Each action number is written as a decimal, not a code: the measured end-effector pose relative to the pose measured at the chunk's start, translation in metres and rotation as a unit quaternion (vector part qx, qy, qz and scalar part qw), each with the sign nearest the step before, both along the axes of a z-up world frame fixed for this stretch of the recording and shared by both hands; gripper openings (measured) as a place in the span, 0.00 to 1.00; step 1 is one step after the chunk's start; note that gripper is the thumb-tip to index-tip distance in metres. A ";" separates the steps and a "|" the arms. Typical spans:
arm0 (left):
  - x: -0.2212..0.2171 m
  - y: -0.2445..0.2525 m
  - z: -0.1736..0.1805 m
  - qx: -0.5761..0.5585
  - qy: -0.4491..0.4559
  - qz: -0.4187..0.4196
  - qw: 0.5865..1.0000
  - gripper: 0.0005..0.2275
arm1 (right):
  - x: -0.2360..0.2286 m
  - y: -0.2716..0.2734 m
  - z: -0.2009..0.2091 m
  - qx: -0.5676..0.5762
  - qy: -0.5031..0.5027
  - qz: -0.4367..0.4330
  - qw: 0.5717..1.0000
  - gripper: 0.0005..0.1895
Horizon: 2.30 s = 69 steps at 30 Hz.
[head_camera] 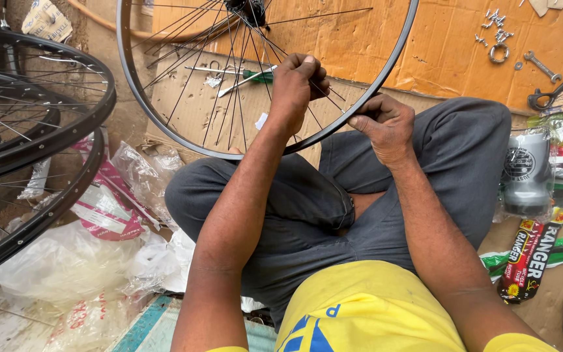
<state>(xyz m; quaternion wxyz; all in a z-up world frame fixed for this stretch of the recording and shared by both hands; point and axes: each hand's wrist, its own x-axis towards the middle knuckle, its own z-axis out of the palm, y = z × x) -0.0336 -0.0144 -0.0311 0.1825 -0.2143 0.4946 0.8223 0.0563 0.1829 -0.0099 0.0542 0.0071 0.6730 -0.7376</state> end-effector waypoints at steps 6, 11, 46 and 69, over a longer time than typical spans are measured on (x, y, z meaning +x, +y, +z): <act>0.025 0.008 -0.011 -0.432 0.307 -0.108 0.841 0.05 | -0.005 0.005 0.009 0.175 -0.081 0.045 0.980 0.07; 0.036 -0.004 -0.015 -0.502 0.244 -0.238 0.795 0.08 | -0.009 0.016 0.022 0.262 -0.157 0.155 0.939 0.11; 0.006 -0.028 -0.003 -0.677 0.217 -0.077 0.699 0.13 | -0.009 -0.011 -0.044 0.278 -0.084 -0.031 0.956 0.08; -0.007 -0.052 -0.008 -0.709 0.075 -0.080 0.697 0.07 | -0.093 -0.059 -0.016 0.401 0.109 0.067 0.907 0.11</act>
